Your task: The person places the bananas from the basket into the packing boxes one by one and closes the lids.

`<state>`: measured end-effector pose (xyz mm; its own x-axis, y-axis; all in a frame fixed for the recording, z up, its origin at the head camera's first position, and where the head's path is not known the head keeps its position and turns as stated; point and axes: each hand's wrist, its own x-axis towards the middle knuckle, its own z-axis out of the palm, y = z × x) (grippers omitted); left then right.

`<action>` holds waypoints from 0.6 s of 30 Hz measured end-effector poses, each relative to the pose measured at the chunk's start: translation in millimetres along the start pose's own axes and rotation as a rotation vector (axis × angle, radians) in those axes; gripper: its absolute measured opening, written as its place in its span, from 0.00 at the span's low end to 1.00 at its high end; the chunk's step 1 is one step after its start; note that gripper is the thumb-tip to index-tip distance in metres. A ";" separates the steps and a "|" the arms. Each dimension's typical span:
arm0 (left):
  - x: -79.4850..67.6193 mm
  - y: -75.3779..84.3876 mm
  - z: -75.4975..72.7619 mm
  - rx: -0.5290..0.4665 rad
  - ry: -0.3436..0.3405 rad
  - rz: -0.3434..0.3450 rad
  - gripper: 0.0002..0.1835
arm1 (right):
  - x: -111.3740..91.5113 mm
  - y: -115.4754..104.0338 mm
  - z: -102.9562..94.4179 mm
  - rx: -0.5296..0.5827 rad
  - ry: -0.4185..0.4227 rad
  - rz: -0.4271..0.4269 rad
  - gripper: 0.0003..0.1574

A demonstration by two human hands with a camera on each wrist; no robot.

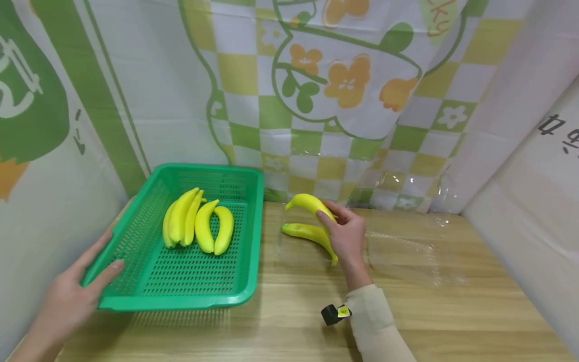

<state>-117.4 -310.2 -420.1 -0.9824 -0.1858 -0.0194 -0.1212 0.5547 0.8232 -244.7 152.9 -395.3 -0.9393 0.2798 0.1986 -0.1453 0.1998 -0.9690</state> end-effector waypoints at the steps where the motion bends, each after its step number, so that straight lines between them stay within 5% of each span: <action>1: 0.2 0.0 0.3 0.001 0.002 0.001 0.40 | -0.1 0.3 -0.2 -0.005 -0.007 0.003 0.20; 18: 1.3 1.6 -0.4 -0.002 -0.020 -0.034 0.40 | 0.6 10.7 -0.8 -0.130 -0.107 0.036 0.19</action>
<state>-118.9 -309.9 -418.6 -0.9803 -0.1888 -0.0588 -0.1547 0.5469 0.8228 -246.6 155.9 -405.5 -0.9719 0.1892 0.1402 -0.0756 0.3130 -0.9467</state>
